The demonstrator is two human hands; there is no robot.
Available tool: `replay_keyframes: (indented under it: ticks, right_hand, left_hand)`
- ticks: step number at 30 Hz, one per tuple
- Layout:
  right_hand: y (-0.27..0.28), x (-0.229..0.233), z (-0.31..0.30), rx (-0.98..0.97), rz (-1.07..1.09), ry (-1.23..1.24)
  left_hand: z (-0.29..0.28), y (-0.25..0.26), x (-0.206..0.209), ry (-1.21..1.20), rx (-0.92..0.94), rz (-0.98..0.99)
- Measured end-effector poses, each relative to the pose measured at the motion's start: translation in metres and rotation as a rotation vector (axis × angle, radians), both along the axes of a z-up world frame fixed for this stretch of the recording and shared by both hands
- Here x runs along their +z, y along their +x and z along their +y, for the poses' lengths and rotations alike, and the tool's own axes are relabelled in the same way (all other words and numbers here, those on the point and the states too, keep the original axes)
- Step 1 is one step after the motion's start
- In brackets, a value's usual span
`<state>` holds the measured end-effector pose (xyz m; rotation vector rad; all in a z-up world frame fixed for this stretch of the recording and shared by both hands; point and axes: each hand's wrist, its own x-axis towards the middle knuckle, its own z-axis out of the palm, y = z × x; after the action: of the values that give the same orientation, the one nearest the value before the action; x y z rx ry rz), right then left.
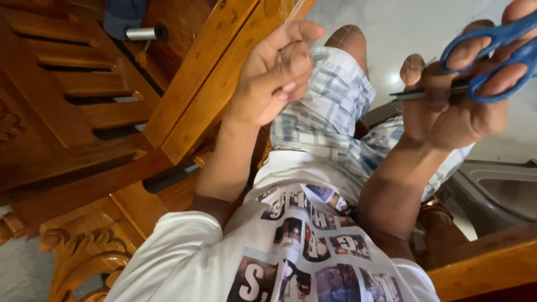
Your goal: Repairing a fishing net by tying knots in the nylon line and trimming the ends with scissors.
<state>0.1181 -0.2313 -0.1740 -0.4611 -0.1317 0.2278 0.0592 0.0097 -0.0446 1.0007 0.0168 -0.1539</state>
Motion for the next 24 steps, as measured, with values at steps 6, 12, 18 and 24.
replay_keyframes:
  ticks: [6, 12, 18, 24]
  right_hand:
    - [0.0, -0.002, -0.007, 0.03, 0.044, -0.029]
    - [-0.004, 0.005, -0.004, 0.023, 0.079, -0.071]
    - [-0.007, 0.017, -0.001, 0.016, 0.101, -0.115]
    - [-0.013, 0.035, 0.009, 0.009, 0.118, -0.159]
  left_hand:
    - [-0.01, -0.011, -0.018, 0.066, 0.124, -0.087]
    - [-0.016, -0.021, -0.022, -0.02, 0.066, -0.087]
    - [-0.022, -0.025, -0.022, -0.284, 0.016, -0.056]
    - [-0.044, -0.011, -0.006, -0.588, -0.183, -0.117]
